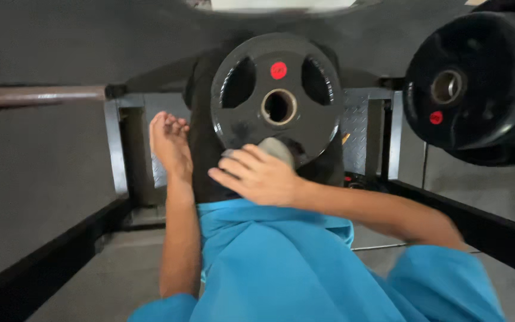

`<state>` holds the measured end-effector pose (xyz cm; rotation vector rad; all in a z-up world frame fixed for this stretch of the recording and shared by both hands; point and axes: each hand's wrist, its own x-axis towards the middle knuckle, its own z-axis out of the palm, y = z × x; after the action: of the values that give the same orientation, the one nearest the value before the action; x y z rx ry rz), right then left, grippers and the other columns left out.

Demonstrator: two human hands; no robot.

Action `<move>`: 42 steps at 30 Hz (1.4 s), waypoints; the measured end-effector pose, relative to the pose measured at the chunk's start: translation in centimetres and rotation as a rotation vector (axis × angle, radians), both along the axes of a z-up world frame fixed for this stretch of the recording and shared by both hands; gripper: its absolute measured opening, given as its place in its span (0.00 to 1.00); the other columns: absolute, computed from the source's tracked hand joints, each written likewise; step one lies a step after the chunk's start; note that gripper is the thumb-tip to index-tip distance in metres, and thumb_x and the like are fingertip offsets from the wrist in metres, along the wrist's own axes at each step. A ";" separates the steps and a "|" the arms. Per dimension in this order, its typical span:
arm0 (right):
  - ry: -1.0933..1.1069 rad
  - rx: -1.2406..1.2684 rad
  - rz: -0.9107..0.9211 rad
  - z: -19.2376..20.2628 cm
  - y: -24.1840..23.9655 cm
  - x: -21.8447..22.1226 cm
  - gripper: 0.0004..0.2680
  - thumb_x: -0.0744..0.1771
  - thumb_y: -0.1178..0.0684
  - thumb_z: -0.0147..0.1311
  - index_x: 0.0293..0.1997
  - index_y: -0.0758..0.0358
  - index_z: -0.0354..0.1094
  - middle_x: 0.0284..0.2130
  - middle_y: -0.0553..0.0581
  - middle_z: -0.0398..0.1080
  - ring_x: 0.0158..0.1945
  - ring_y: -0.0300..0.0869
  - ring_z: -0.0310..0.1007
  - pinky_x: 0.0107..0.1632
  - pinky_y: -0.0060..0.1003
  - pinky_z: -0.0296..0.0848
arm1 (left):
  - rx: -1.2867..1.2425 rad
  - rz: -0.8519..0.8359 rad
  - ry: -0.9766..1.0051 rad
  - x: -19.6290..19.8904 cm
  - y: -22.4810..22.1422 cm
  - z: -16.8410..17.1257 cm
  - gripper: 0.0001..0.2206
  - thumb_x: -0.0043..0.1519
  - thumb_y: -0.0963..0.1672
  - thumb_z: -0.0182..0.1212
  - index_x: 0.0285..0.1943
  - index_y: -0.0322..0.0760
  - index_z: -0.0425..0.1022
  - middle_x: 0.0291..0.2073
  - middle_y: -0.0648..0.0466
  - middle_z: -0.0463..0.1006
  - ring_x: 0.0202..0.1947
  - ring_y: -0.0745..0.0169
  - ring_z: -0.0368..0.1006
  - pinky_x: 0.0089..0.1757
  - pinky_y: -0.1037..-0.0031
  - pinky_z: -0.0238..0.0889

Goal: The person lies on their back under a car lift and scrubs a black weight plate with a grey sponge. They then use a black cloth to wipe the plate and a wooden-handled brush to clean the edges and center hole.

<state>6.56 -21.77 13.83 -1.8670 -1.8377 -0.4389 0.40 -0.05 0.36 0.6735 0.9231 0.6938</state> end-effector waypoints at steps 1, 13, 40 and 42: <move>0.024 0.051 -0.010 -0.5 0.5 -0.2 0.07 0.73 0.54 0.45 0.49 0.58 0.71 0.46 0.57 0.71 0.48 0.52 0.72 0.54 0.48 0.73 | 0.004 0.018 -0.011 -0.1 -0.1 0.0 0.07 0.68 0.45 0.57 0.50 0.41 0.73 0.33 0.57 0.74 0.34 0.58 0.78 0.37 0.75 0.72; 0.067 -0.002 0.013 0.2 0.8 2.1 0.08 0.70 0.53 0.51 0.46 0.66 0.73 0.60 0.65 0.69 0.68 0.59 0.66 0.69 0.58 0.61 | -0.020 0.049 -0.018 0.1 -0.1 -0.2 0.05 0.68 0.45 0.56 0.46 0.41 0.72 0.32 0.54 0.73 0.31 0.56 0.77 0.34 0.74 0.70; 0.116 -0.285 -0.576 0.4 1.8 19.3 0.13 0.73 0.46 0.46 0.37 0.66 0.65 0.37 0.65 0.69 0.41 0.59 0.64 0.44 0.55 0.63 | -0.045 0.099 0.017 -0.4 -0.3 1.4 0.03 0.63 0.43 0.58 0.39 0.40 0.73 0.26 0.55 0.71 0.27 0.60 0.72 0.32 0.75 0.65; 0.189 -0.312 -0.563 0.3 -0.6 19.0 0.11 0.73 0.48 0.46 0.42 0.67 0.63 0.43 0.63 0.68 0.47 0.58 0.61 0.50 0.53 0.61 | -0.050 0.112 0.025 -0.3 -0.5 1.9 0.03 0.63 0.43 0.58 0.39 0.40 0.72 0.25 0.55 0.71 0.26 0.60 0.72 0.32 0.74 0.65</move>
<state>25.60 -22.39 14.10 -2.5461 -1.2944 -0.1496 0.14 -0.53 2.28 0.5906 1.0040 0.7602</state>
